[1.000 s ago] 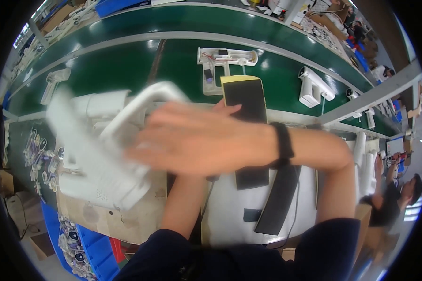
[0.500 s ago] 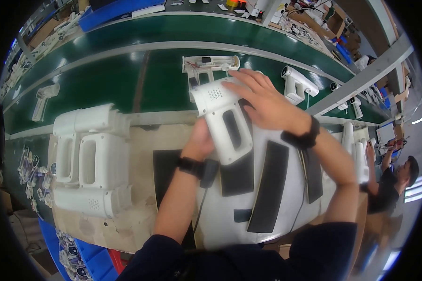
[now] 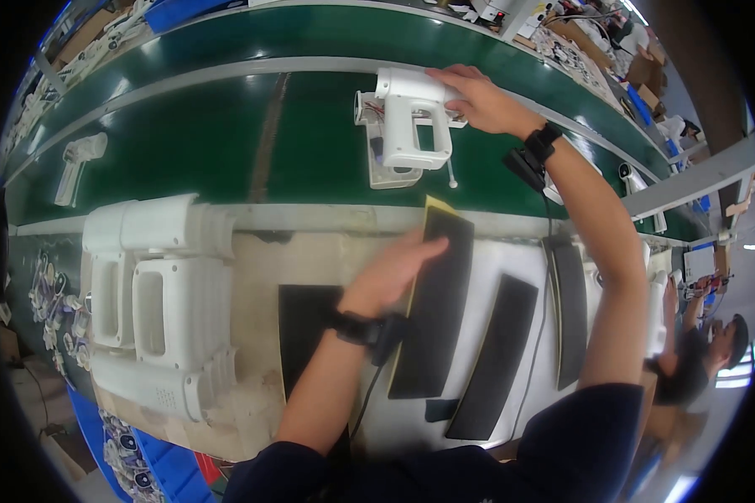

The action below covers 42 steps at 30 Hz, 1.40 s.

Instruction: Assembling white plastic housings by applying adhesive strips and placing them on an assembly line.

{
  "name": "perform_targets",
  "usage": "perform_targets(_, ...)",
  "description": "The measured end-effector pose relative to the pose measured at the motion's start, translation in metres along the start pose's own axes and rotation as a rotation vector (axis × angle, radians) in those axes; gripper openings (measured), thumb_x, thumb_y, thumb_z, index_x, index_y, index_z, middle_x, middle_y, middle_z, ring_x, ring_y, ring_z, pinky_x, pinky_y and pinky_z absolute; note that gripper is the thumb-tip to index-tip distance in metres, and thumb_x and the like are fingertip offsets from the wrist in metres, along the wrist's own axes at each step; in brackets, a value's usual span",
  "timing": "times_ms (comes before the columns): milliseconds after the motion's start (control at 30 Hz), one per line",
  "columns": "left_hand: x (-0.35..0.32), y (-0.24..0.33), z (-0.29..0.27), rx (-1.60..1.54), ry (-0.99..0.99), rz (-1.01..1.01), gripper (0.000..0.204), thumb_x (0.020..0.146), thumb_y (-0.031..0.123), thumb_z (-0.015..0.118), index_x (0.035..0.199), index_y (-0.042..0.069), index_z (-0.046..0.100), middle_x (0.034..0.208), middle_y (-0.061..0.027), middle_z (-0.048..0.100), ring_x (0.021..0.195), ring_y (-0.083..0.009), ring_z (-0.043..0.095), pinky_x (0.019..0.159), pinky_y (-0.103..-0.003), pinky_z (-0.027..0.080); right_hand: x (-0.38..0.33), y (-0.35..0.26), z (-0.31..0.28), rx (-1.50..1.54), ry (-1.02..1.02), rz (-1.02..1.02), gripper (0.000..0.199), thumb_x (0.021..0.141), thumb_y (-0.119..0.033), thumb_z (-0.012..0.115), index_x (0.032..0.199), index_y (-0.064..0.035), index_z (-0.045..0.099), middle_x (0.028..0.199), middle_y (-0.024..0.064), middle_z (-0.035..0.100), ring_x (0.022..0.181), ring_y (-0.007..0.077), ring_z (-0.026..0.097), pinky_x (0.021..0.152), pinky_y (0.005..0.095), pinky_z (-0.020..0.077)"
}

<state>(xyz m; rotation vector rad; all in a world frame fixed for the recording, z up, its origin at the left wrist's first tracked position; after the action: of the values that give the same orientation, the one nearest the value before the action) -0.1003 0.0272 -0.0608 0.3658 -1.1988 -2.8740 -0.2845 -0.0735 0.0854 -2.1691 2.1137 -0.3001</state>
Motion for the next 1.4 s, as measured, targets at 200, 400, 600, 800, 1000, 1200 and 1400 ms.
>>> perform_targets(200,-0.008,0.01,0.002,0.216,0.067,-0.073,0.046,0.097,0.028,0.056,0.136,0.005,0.049,0.118,-0.005,0.061,0.1,-0.0134,0.056,0.085,-0.028,0.046,0.022,0.011,0.034,0.019,-0.082,-0.037,0.068,0.085,0.003,0.059,0.148,-0.0136,0.037,0.139,0.0178,0.044,0.128,0.0365,0.041,0.111,0.0417,0.0334)
perform_targets(400,-0.005,0.009,0.003,0.247,0.034,-0.028,0.051,0.095,0.036,0.058,0.138,0.008,0.049,0.113,-0.0029,0.062,0.096,-0.0129,0.055,0.082,-0.026,0.045,0.018,0.02,0.035,0.074,-0.075,-0.059,0.069,0.085,0.005,0.059,0.147,-0.0134,0.038,0.14,0.0168,0.044,0.129,0.0358,0.041,0.111,0.0422,0.0329)
perform_targets(600,-0.007,0.013,0.006,0.231,0.045,-0.031,0.047,0.097,0.029,0.056,0.136,0.004,0.049,0.119,-0.0055,0.062,0.102,-0.0147,0.057,0.088,-0.029,0.046,0.011,0.025,0.036,0.074,-0.058,-0.052,0.069,0.084,0.006,0.059,0.146,-0.0128,0.039,0.14,0.0167,0.045,0.129,0.0355,0.041,0.111,0.0423,0.0323)
perform_targets(800,-0.012,0.02,0.007,0.257,0.064,-0.067,0.041,0.099,0.022,0.054,0.133,0.0,0.05,0.119,-0.0079,0.063,0.104,-0.0164,0.06,0.092,-0.03,0.047,0.005,0.026,0.04,0.095,-0.054,-0.007,0.07,0.083,0.008,0.059,0.147,-0.0142,0.039,0.138,0.0172,0.045,0.128,0.0361,0.042,0.111,0.0417,0.0337)
perform_targets(1000,-0.007,0.012,0.008,0.19,0.032,-0.033,0.046,0.098,0.027,0.055,0.135,0.001,0.048,0.123,-0.0068,0.06,0.108,-0.0154,0.056,0.094,-0.03,0.045,-0.004,0.034,0.056,0.001,-0.011,0.009,0.075,0.081,0.006,0.062,0.148,-0.0167,0.037,0.139,0.0173,0.043,0.127,0.0369,0.043,0.109,0.0405,0.0362)
perform_targets(1200,-0.001,0.004,0.007,0.179,-0.022,-0.058,0.055,0.097,0.03,0.058,0.14,0.0,0.043,0.128,-0.0074,0.056,0.115,-0.0159,0.051,0.1,-0.03,0.04,0.009,0.081,0.037,0.191,-0.107,0.1,0.051,0.089,-0.013,0.06,0.139,-0.0142,0.05,0.122,0.0157,0.059,0.112,0.0316,0.056,0.1,0.038,0.0431)
perform_targets(1400,-0.006,0.01,0.006,0.15,0.063,-0.123,0.053,0.096,0.028,0.06,0.139,0.0,0.045,0.126,-0.006,0.057,0.111,-0.0142,0.054,0.097,-0.028,0.043,0.017,0.125,0.052,0.069,0.221,0.545,0.045,0.098,-0.039,0.045,0.097,-0.0008,0.069,0.092,0.0235,0.068,0.088,0.0399,0.064,0.083,0.0448,0.049)
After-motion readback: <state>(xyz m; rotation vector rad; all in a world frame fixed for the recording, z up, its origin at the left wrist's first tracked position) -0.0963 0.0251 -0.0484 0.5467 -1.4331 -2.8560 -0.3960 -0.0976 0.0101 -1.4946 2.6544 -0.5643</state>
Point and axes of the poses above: each hand's wrist, its own x-axis towards the middle knuckle, its own z-axis out of the palm, y = z × x, the point moved 9 cm from there along x, towards the middle knuckle
